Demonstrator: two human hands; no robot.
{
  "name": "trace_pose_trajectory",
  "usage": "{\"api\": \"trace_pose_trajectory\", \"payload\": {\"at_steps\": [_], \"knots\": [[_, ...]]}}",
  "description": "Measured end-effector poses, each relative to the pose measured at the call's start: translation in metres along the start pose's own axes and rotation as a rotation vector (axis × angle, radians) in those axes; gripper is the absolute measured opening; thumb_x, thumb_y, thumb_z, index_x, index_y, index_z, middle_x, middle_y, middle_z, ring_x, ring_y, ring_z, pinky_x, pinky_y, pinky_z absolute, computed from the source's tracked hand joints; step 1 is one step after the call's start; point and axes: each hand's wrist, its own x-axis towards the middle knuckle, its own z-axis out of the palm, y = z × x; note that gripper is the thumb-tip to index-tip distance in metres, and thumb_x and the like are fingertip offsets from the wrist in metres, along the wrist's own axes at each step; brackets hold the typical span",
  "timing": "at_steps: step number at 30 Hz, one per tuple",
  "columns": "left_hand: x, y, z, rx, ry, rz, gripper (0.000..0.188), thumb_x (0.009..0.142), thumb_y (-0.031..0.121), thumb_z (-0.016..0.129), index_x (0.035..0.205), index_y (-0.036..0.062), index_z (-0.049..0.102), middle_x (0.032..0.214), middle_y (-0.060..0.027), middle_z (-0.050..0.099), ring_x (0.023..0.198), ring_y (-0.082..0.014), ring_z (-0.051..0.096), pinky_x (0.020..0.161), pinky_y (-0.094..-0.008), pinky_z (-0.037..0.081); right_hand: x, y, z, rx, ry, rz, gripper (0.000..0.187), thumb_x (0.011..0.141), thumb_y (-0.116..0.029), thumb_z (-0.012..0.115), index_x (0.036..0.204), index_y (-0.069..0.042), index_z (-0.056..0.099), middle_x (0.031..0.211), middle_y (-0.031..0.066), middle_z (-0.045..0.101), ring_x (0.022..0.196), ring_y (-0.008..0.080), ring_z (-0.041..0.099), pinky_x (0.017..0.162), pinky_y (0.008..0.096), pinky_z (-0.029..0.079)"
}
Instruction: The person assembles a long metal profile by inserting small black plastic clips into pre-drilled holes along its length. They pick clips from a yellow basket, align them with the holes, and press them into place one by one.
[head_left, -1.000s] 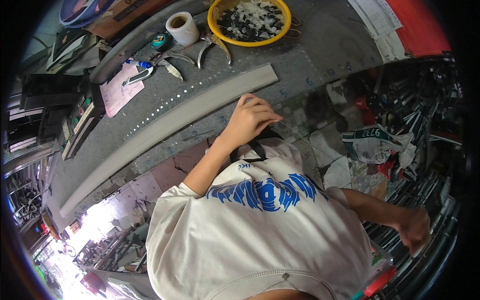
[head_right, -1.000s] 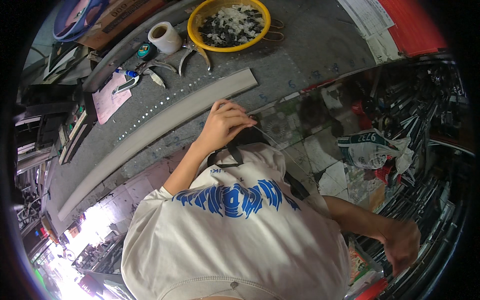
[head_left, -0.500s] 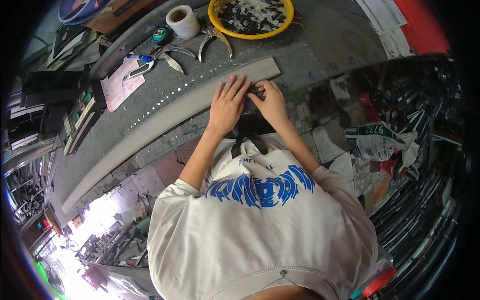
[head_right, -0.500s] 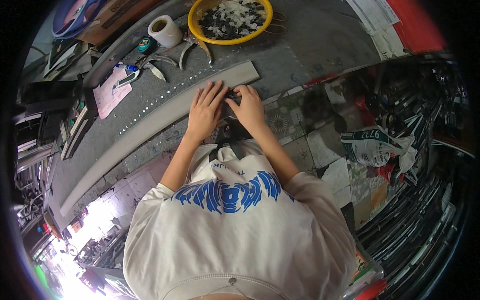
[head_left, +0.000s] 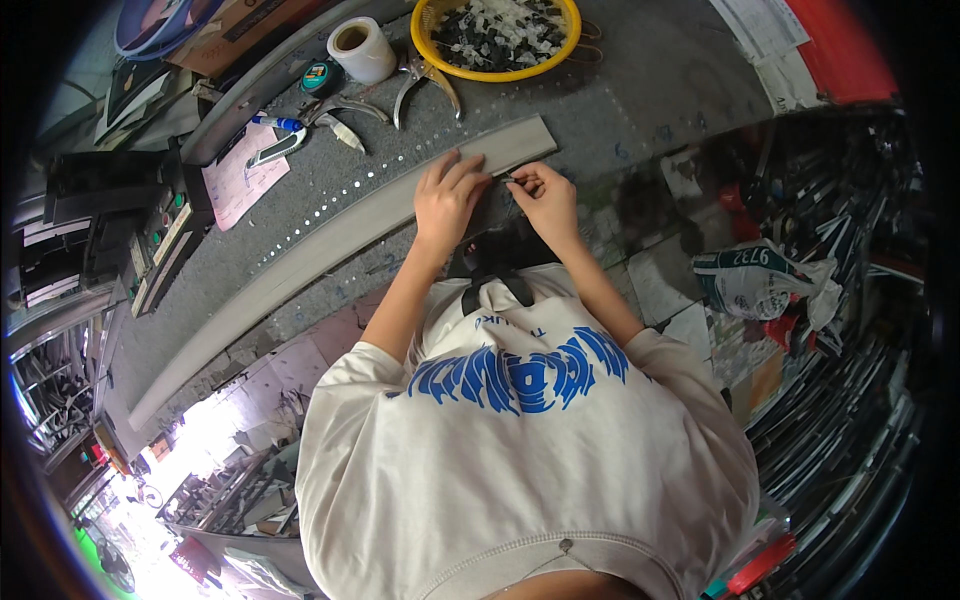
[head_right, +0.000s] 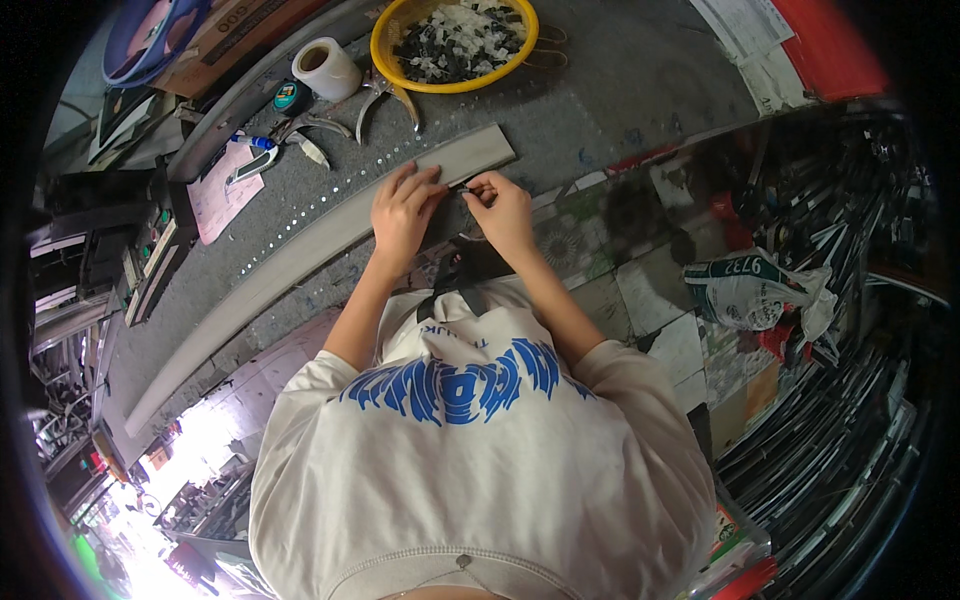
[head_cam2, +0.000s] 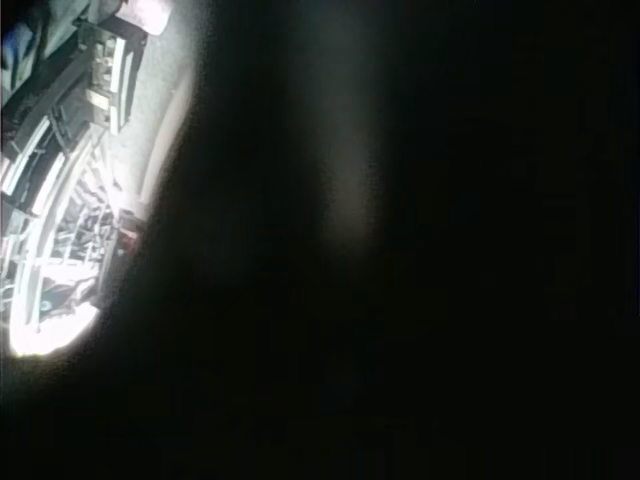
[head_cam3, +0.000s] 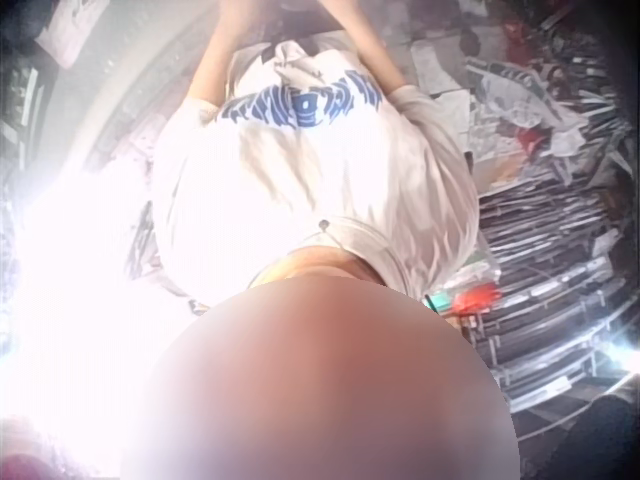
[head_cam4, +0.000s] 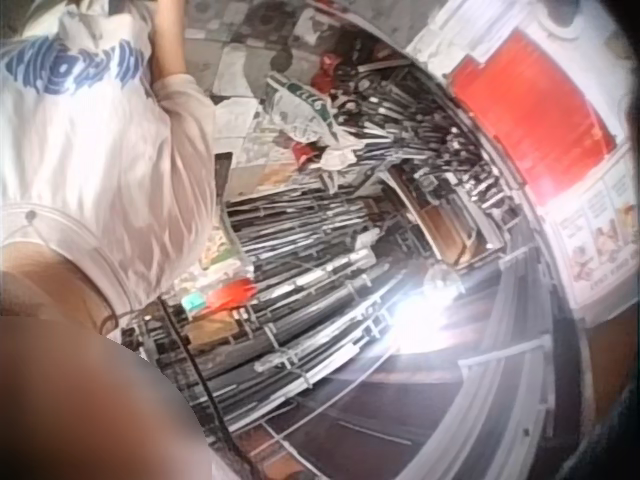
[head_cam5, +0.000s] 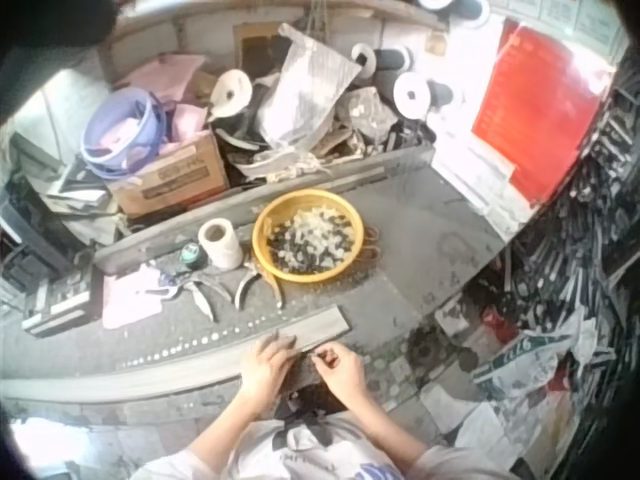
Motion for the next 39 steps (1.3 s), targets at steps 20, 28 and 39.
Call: {"api": "trace_pose_trajectory", "payload": {"at_steps": [20,28,39], "knots": [[0.031,0.039,-0.050,-0.429,-0.115,-0.355,0.013,0.079,0.014,0.076,0.089,0.0056,0.074,0.077,-0.0090,0.068,0.073,-0.0275,0.061,0.065,-0.0373,0.048,-0.016,-0.035,-0.009,0.772,-0.055,0.379,0.015,0.088,-0.003,0.071,0.094,0.008,0.064,0.087,0.0149,0.071,0.076,0.0175,0.071,0.071,0.0254,0.059],[0.032,0.035,-0.051,-0.374,-0.190,-0.225,0.019,0.077,0.014,0.078,0.095,0.0070,0.077,0.075,-0.0092,0.065,0.075,-0.0248,0.056,0.070,-0.0352,0.045,-0.027,-0.037,-0.002,0.992,0.006,0.439,0.020,0.089,-0.006,0.072,0.102,0.003,0.060,0.088,0.0095,0.069,0.081,0.0172,0.070,0.073,0.0263,0.059],[0.022,0.037,-0.030,-0.368,-0.131,-0.170,0.011,0.074,0.003,0.071,0.085,0.0057,0.073,0.075,-0.0105,0.062,0.076,-0.0310,0.057,0.071,-0.0410,0.047,-0.026,-0.023,0.018,0.804,0.162,0.406,0.024,0.089,-0.018,0.075,0.092,-0.003,0.057,0.077,0.0030,0.063,0.059,0.0075,0.052,0.054,0.0218,0.045]]}}
